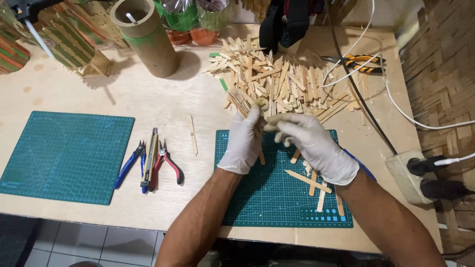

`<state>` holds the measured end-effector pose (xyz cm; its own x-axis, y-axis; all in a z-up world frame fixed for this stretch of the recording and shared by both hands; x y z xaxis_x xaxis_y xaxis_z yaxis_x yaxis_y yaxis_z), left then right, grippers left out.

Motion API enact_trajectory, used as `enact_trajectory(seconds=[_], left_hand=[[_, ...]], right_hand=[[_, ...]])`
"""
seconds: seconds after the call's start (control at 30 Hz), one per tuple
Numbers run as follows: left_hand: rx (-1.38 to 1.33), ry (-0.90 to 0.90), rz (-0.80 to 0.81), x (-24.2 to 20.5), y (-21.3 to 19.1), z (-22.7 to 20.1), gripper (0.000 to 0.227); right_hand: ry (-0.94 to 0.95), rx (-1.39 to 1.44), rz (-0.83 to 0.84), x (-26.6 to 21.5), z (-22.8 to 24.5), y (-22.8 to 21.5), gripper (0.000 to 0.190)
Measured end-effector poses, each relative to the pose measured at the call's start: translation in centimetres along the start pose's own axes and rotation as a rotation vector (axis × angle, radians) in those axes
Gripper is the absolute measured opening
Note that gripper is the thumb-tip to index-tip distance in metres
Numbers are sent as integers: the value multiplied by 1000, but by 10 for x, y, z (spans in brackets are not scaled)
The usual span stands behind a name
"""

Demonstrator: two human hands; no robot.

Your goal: Organizing and grouping small cut wooden sticks on a workbench in a workshop.

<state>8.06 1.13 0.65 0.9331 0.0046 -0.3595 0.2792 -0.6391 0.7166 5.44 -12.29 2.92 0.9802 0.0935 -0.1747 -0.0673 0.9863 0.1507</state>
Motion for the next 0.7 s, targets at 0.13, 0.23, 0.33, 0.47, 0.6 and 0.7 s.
enact_trajectory(seconds=[0.13, 0.23, 0.33, 0.47, 0.6, 0.7], left_hand=[[153, 26, -40, 16, -20, 6, 17], [231, 10, -90, 32, -46, 10, 37], [202, 54, -130, 31, -49, 4, 33], [184, 50, -181, 23, -44, 1, 39], [142, 3, -190, 43, -64, 23, 49], [88, -26, -149, 35, -50, 21, 31]], right_hand=[[-141, -414, 50, 0, 26, 2, 23], [-462, -1032, -170, 9, 32, -35, 17], [-489, -1181, -105, 20, 8, -38, 17], [-576, -1414, -157, 27, -10, -37, 22], [-555, -1401, -260, 36, -22, -45, 33], [-371, -1285, -271, 37, -23, -59, 31]])
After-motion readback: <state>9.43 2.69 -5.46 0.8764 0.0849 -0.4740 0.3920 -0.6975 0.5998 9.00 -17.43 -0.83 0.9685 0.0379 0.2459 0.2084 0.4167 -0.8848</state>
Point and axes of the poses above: each hand's wrist, its own x-axis towards the middle knuckle, its own y-axis out of the palm, z = x × y, the point moved 9 cm from there along x, towards the middle knuckle, and after that the axes turned 7 degrees about -y, right-handed, at the moved point
